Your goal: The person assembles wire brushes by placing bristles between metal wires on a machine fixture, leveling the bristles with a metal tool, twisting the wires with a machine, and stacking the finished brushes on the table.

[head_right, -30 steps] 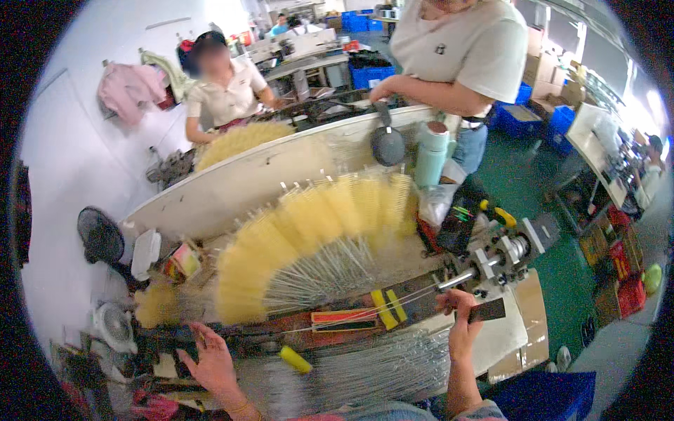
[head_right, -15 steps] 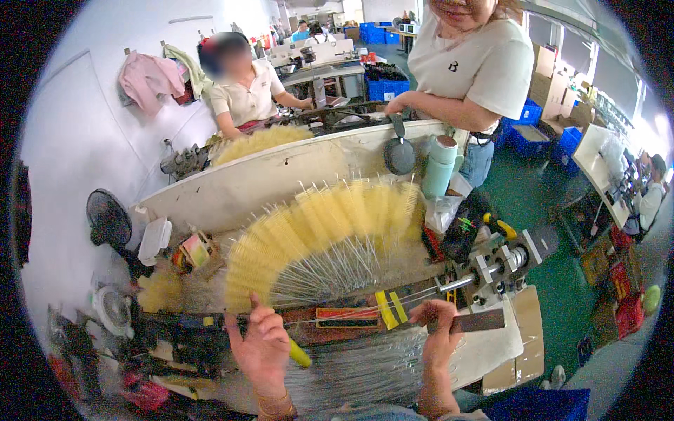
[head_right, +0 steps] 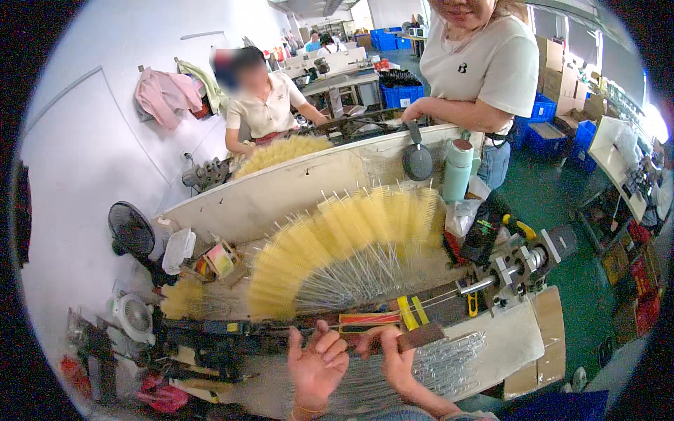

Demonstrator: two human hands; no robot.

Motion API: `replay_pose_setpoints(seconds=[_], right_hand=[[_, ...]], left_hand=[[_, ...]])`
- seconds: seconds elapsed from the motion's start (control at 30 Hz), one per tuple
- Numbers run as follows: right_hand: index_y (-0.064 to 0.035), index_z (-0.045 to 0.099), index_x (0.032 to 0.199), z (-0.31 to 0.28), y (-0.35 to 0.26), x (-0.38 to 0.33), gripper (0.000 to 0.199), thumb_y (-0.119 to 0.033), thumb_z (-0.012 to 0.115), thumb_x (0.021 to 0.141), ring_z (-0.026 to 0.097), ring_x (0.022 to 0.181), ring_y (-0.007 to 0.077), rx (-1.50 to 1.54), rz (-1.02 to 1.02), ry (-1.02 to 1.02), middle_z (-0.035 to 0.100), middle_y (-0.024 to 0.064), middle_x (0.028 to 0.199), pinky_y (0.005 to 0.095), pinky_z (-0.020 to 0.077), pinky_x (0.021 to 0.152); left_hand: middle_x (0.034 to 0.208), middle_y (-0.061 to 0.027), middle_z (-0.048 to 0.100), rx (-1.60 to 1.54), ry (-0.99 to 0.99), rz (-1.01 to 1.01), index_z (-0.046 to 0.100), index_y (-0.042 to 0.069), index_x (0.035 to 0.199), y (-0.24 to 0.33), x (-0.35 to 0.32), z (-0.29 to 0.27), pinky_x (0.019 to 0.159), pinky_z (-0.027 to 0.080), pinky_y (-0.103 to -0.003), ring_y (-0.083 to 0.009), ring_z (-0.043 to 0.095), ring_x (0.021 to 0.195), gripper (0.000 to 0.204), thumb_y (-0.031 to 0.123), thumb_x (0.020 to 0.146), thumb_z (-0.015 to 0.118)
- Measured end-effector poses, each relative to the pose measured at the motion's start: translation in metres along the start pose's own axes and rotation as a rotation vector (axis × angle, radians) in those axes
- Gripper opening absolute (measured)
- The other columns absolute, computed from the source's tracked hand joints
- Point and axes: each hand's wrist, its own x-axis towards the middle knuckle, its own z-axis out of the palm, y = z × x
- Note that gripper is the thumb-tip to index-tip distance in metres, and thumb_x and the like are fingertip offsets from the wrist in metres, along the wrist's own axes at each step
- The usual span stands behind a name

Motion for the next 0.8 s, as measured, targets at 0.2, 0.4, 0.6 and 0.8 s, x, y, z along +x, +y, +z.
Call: replay_pose_setpoints(seconds=[0.2,0.4,0.6,0.8], right_hand=[[0.0019,0.056,0.088,0.011,-0.007,-0.016,0.037,-0.027,0.033,0.097,0.054,0.065,0.0147,0.083,0.064,-0.199,0.059,0.0079,0.071,0.0291,0.0456,0.061],[0.0022,0.054,0.088,0.022,-0.015,-0.033,0.039,-0.029,0.032,0.097,0.054,0.062,0.0132,0.071,0.022,-0.369,0.060,0.0093,0.072,0.0255,0.0445,0.059],[0.0028,0.054,0.090,0.012,-0.024,-0.038,0.039,-0.028,0.032,0.097,0.054,0.063,0.0134,-0.007,0.030,-0.306,0.059,0.0095,0.072,0.0255,0.0442,0.059],[0.0026,0.054,0.091,0.015,-0.020,-0.025,0.038,-0.027,0.032,0.097,0.053,0.064,0.0124,-0.018,-0.033,-0.370,0.059,0.0085,0.075,0.0254,0.0436,0.058]], left_hand=[[0.068,-0.0017,0.041,-0.052,-0.005,0.131,0.054,0.002,0.105,0.008,-0.023,-0.001,0.058,0.035,-0.024,-0.0127,0.039,0.063,0.044,0.041,0.093,0.039],[0.065,-0.0022,0.043,-0.077,-0.126,0.173,0.055,0.001,0.100,0.007,-0.041,0.011,0.054,0.036,-0.023,-0.0123,0.040,0.060,0.044,0.042,0.092,0.041],[0.063,-0.0018,0.043,-0.121,-0.048,0.189,0.056,0.002,0.096,0.006,-0.039,0.010,0.051,0.035,-0.024,-0.0121,0.039,0.057,0.042,0.041,0.092,0.041],[0.064,-0.0018,0.044,0.405,0.038,0.313,0.054,0.001,0.092,-0.006,-0.034,-0.002,0.052,0.034,-0.024,-0.0126,0.041,0.057,0.037,0.037,0.092,0.043]])
